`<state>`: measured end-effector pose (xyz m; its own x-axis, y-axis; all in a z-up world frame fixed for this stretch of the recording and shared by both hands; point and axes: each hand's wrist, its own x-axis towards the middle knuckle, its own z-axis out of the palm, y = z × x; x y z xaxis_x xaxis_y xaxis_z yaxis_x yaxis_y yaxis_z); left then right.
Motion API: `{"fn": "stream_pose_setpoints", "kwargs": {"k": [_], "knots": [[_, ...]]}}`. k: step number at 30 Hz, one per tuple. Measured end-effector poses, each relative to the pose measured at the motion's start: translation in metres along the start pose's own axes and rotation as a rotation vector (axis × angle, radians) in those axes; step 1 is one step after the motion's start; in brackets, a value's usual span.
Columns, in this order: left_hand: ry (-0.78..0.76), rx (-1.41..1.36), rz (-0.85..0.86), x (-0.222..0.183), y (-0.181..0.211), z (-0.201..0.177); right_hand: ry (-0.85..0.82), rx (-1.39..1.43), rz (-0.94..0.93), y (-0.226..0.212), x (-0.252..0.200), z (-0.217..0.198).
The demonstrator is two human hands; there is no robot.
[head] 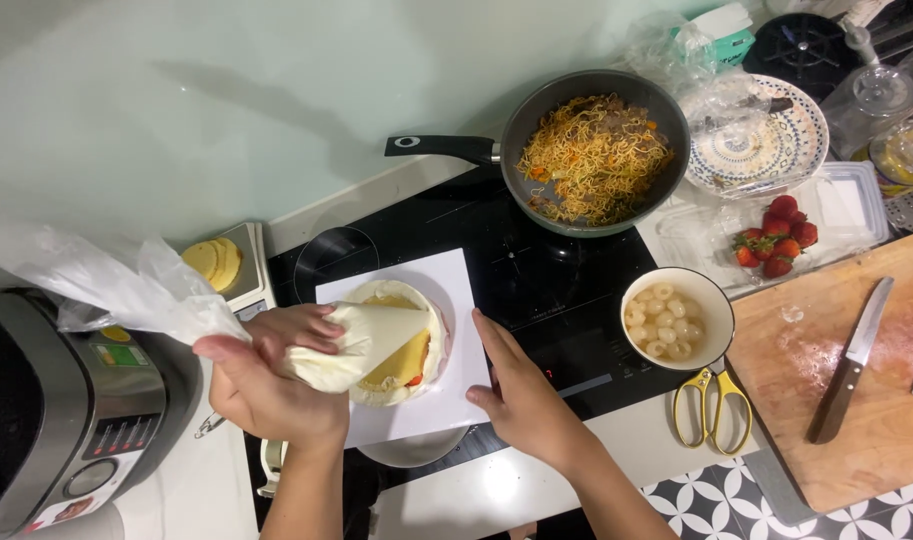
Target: Frosting the top of a small cake and preparing more frosting in a piping bag.
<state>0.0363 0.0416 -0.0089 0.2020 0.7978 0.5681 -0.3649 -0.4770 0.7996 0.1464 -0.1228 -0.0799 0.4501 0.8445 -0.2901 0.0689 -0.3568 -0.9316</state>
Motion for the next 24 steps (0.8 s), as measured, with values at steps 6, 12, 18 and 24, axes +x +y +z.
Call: {"fn": "stream_pose_setpoints", "kwargs": {"k": [6,12,18,24], "knots": [[-0.039,0.055,-0.02,-0.003,0.015,0.0,-0.021,-0.07,-0.01,-0.001,0.011,-0.007],[-0.092,0.093,-0.05,-0.006,0.031,-0.009,-0.076,-0.091,-0.011,-0.007,0.019,-0.015],[-0.079,0.028,-0.094,-0.003,0.029,-0.026,-0.091,-0.124,-0.225,0.022,0.038,-0.02],[0.028,0.014,0.004,0.013,0.004,-0.02,-0.178,-0.135,-0.281,0.012,0.047,-0.026]]}}
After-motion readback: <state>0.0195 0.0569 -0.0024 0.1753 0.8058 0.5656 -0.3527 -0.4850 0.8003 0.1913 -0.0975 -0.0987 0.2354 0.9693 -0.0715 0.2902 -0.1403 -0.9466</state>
